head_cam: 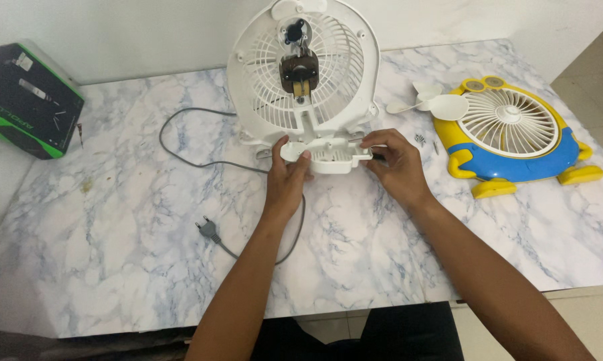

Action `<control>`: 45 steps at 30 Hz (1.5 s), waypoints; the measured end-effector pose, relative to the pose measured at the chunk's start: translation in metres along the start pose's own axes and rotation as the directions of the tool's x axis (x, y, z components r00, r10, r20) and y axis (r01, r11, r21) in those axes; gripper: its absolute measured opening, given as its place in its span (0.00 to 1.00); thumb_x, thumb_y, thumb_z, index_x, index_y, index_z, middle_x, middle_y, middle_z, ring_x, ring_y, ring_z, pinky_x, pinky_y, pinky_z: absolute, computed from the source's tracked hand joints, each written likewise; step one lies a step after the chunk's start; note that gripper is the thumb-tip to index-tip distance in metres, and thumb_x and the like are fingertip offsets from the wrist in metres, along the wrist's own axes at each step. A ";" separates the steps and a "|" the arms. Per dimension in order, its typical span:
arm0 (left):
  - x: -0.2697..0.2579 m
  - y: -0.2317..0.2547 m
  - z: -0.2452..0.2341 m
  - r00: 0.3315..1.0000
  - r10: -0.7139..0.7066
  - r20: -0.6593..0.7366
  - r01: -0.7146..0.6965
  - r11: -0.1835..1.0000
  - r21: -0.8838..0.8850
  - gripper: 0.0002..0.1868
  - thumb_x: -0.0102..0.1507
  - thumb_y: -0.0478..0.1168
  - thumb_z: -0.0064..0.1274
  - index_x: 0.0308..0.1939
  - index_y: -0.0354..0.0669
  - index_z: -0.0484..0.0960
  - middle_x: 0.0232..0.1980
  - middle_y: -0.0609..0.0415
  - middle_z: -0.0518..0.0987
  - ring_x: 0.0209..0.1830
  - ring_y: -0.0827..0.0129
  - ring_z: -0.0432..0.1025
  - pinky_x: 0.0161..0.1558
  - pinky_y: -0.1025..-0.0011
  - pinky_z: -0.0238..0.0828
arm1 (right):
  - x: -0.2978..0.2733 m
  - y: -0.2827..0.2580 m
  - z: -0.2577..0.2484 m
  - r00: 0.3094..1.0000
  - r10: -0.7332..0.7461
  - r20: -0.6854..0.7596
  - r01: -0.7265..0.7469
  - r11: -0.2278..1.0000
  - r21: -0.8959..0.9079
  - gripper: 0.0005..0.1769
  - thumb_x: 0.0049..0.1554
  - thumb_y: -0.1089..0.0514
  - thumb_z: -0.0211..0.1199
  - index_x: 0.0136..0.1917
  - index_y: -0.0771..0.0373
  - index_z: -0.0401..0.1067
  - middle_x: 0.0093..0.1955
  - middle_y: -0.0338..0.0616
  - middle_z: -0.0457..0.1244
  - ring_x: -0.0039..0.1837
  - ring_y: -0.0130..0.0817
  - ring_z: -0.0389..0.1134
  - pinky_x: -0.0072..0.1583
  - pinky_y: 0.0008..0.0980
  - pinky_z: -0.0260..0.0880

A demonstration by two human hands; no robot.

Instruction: The person disassembles a white electric fan on a marble-patterned table. They use a screwdriver to remove screws from the front grille, detach the fan blades, and then remove the rear motor cover, leaving the components separated on the table.

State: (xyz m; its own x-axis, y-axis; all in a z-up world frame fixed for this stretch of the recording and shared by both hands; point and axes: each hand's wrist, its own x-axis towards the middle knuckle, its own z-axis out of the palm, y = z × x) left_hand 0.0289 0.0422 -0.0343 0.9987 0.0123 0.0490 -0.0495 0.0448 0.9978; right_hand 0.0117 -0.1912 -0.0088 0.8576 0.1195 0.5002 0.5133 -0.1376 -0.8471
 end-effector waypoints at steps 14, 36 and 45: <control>-0.002 0.017 -0.002 0.992 0.084 -0.092 -0.092 0.992 -0.082 0.33 0.59 0.28 0.60 0.67 0.33 0.67 0.54 0.44 0.80 0.44 0.67 0.79 0.41 0.72 0.84 | 0.005 -0.005 -0.003 0.934 0.357 0.020 -0.345 0.886 0.310 0.26 0.54 0.77 0.60 0.66 0.73 0.68 0.65 0.50 0.67 0.65 0.35 0.69 0.62 0.32 0.73; -0.002 0.012 -0.014 0.950 0.217 -0.225 -0.199 0.975 0.097 0.12 0.65 0.40 0.63 0.41 0.31 0.86 0.25 0.67 0.67 0.25 0.83 0.58 0.28 0.79 0.54 | 0.003 -0.010 0.003 0.940 0.316 -0.128 -0.328 0.940 -0.095 0.16 0.58 0.63 0.63 0.60 0.69 0.73 0.45 0.42 0.69 0.42 0.24 0.70 0.45 0.26 0.73; 0.000 0.007 -0.017 0.926 0.178 -0.333 -0.068 0.946 0.318 0.13 0.62 0.42 0.64 0.40 0.33 0.87 0.22 0.59 0.72 0.22 0.77 0.62 0.28 0.74 0.61 | -0.003 -0.007 0.003 0.986 0.164 -0.031 -0.141 0.720 -0.679 0.09 0.52 0.55 0.73 0.47 0.57 0.83 0.41 0.45 0.68 0.41 0.38 0.71 0.45 0.38 0.70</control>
State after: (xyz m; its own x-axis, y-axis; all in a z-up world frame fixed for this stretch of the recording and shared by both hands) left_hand 0.0284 0.0592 -0.0283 0.9127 0.3516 0.2082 -0.1113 -0.2763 0.9546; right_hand 0.0055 -0.1875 -0.0044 0.9308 0.0650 0.3597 0.2707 -0.7839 -0.5588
